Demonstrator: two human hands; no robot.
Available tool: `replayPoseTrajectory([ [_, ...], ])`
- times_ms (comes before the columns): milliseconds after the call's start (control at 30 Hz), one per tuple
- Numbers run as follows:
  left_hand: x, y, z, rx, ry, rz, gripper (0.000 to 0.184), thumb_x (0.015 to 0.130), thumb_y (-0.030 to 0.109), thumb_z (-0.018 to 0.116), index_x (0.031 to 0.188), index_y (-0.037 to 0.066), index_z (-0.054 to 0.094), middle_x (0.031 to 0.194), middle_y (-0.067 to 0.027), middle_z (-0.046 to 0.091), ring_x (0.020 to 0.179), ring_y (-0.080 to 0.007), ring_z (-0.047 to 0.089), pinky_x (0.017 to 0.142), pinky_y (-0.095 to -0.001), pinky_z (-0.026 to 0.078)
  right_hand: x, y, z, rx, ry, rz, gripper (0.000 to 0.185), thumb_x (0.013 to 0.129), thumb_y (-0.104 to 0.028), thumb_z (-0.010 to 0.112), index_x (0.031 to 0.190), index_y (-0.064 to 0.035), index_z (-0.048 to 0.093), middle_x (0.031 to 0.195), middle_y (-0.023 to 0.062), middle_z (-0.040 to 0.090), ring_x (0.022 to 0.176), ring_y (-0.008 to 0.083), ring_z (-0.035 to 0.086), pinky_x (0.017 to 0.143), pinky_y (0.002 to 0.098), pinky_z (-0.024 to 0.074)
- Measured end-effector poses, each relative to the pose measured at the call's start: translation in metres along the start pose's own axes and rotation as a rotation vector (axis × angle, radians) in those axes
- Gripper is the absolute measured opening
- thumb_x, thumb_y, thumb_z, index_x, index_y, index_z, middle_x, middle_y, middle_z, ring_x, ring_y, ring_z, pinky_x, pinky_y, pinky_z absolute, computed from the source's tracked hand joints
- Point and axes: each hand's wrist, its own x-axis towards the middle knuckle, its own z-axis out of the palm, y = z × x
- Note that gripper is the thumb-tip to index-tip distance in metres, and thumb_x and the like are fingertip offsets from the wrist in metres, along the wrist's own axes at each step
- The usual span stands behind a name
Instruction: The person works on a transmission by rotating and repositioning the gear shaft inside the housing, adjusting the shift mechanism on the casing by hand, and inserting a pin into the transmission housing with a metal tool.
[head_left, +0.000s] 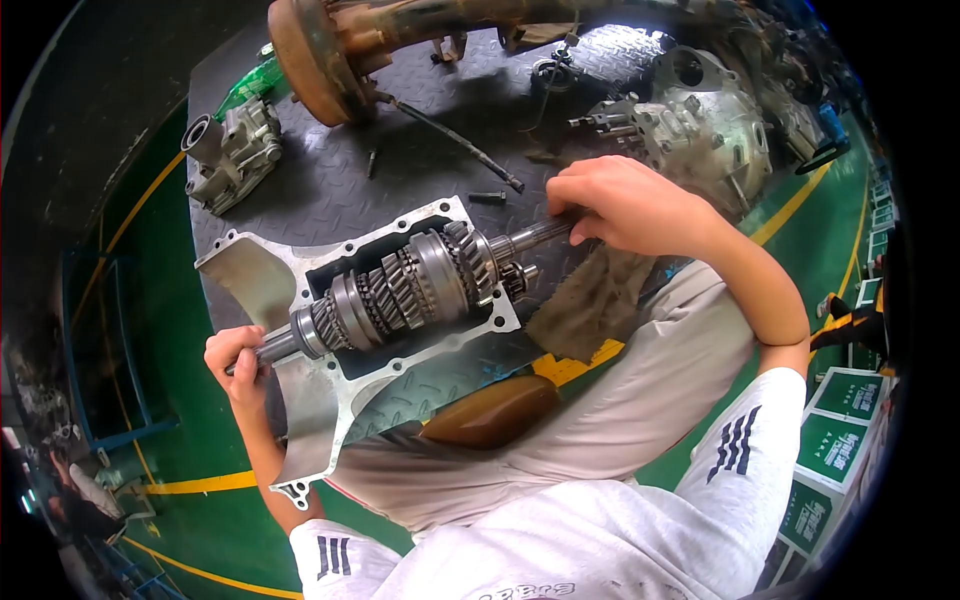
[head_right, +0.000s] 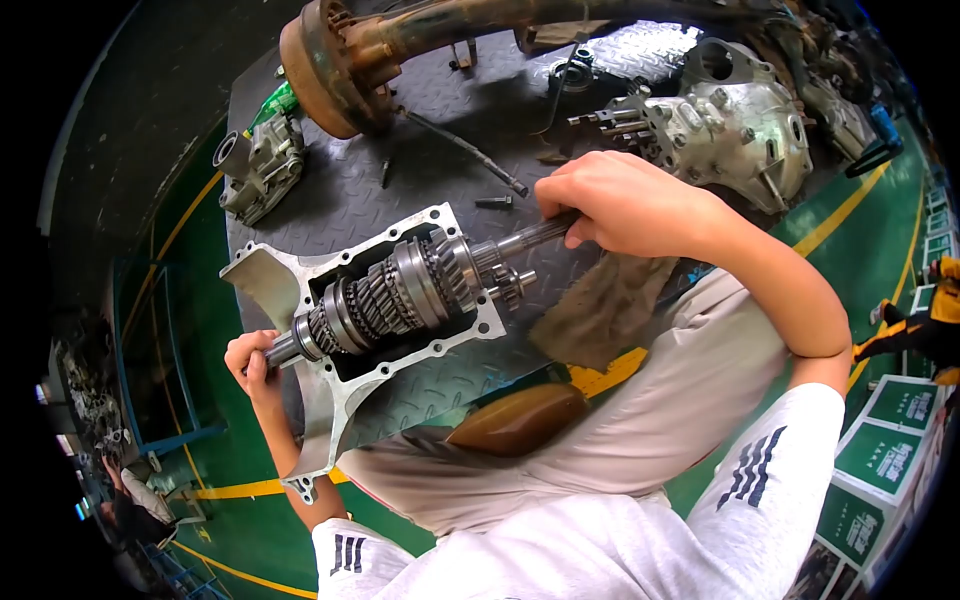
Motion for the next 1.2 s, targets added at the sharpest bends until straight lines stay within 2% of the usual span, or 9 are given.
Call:
replayPoseTrajectory([
  [200, 0.003, 0.004, 0.001, -0.003, -0.042, -0.022, 0.041, 0.09, 0.03, 0.06, 0.071, -0.006, 0.058, 0.052, -0.0056, 0.048, 0.038, -0.0117, 0.047, 0.041, -0.0254, 0.033, 0.0, -0.006, 0.003, -0.051, 0.059, -0.035, 0.029, 0.08, -0.005, 0.078, 0.101, -0.0033, 0.058, 0.104, 0.0129, 0.061, 0.107, 0.0367, 0.06, 0.09, 0.0456, 0.0492],
  [367, 0.005, 0.006, 0.001, 0.033, -0.052, -0.003, 0.043, 0.091, 0.031, 0.06, 0.071, -0.006, 0.059, 0.052, -0.0056, 0.047, 0.039, -0.0123, 0.047, 0.042, -0.026, 0.032, -0.006, 0.009, 0.002, 0.024, 0.006, -0.051, 0.032, 0.089, -0.005, 0.071, 0.121, -0.0024, 0.064, 0.117, 0.016, 0.065, 0.113, 0.0385, 0.06, 0.094, 0.0443, 0.0495],
  [433, 0.006, 0.004, 0.0, 0.008, -0.063, 0.003, 0.044, 0.092, 0.033, 0.061, 0.071, -0.006, 0.059, 0.052, -0.0058, 0.048, 0.039, -0.0125, 0.047, 0.042, -0.0262, 0.032, -0.003, 0.004, -0.009, 0.012, -0.108, 0.003, 0.033, 0.09, 0.0, 0.068, 0.122, -0.0005, 0.066, 0.113, 0.0188, 0.068, 0.108, 0.0395, 0.063, 0.092, 0.0444, 0.0508],
  [533, 0.007, 0.006, 0.0, -0.001, -0.086, -0.005, 0.045, 0.091, 0.033, 0.061, 0.071, -0.007, 0.06, 0.052, -0.0064, 0.048, 0.039, -0.0127, 0.047, 0.042, -0.0263, 0.033, 0.0, 0.005, -0.005, 0.077, -0.044, -0.008, 0.021, 0.086, 0.005, 0.067, 0.107, 0.0039, 0.07, 0.092, 0.0211, 0.07, 0.091, 0.0411, 0.067, 0.084, 0.0448, 0.0527],
  [633, 0.006, 0.008, -0.003, 0.002, -0.103, -0.04, 0.044, 0.091, 0.033, 0.061, 0.071, -0.007, 0.06, 0.053, -0.0073, 0.05, 0.039, -0.0127, 0.048, 0.042, -0.0263, 0.033, 0.001, 0.005, -0.004, 0.108, -0.01, -0.016, 0.018, 0.087, 0.001, 0.069, 0.105, 0.0029, 0.071, 0.089, 0.0216, 0.07, 0.09, 0.0424, 0.066, 0.078, 0.0457, 0.0513],
  [833, 0.004, 0.009, 0.001, 0.053, -0.036, -0.034, 0.044, 0.091, 0.033, 0.061, 0.071, -0.006, 0.06, 0.056, -0.0087, 0.053, 0.039, -0.0129, 0.049, 0.042, -0.0261, 0.034, 0.0, 0.009, -0.007, 0.04, 0.018, -0.02, 0.024, 0.08, -0.002, 0.076, 0.104, 0.0004, 0.072, 0.089, 0.0196, 0.071, 0.089, 0.0412, 0.067, 0.077, 0.0449, 0.0521],
  [967, 0.005, 0.006, -0.002, 0.003, -0.089, -0.024, 0.045, 0.091, 0.033, 0.061, 0.072, -0.007, 0.06, 0.053, -0.0076, 0.051, 0.038, -0.0127, 0.048, 0.041, -0.0255, 0.033, -0.003, 0.001, -0.003, -0.004, 0.074, -0.018, 0.023, 0.076, -0.004, 0.08, 0.098, -0.0006, 0.073, 0.085, 0.0171, 0.071, 0.087, 0.0398, 0.067, 0.079, 0.0446, 0.052],
  [1033, 0.006, 0.006, -0.002, 0.009, -0.087, -0.022, 0.045, 0.091, 0.034, 0.062, 0.072, -0.007, 0.06, 0.053, -0.0074, 0.05, 0.038, -0.0126, 0.048, 0.041, -0.0256, 0.033, -0.005, -0.002, 0.006, -0.177, 0.169, -0.052, 0.023, 0.074, -0.006, 0.081, 0.093, -0.0017, 0.069, 0.083, 0.0142, 0.07, 0.088, 0.0374, 0.066, 0.082, 0.045, 0.0513],
  [1200, 0.007, 0.008, 0.002, 0.021, -0.08, -0.006, 0.046, 0.091, 0.035, 0.062, 0.072, -0.006, 0.06, 0.053, -0.0072, 0.05, 0.038, -0.0127, 0.048, 0.042, -0.0262, 0.034, -0.005, -0.007, 0.011, -0.169, 0.245, -0.106, 0.026, 0.077, -0.009, 0.08, 0.098, -0.0005, 0.066, 0.088, 0.015, 0.067, 0.096, 0.0357, 0.065, 0.087, 0.046, 0.0501],
])
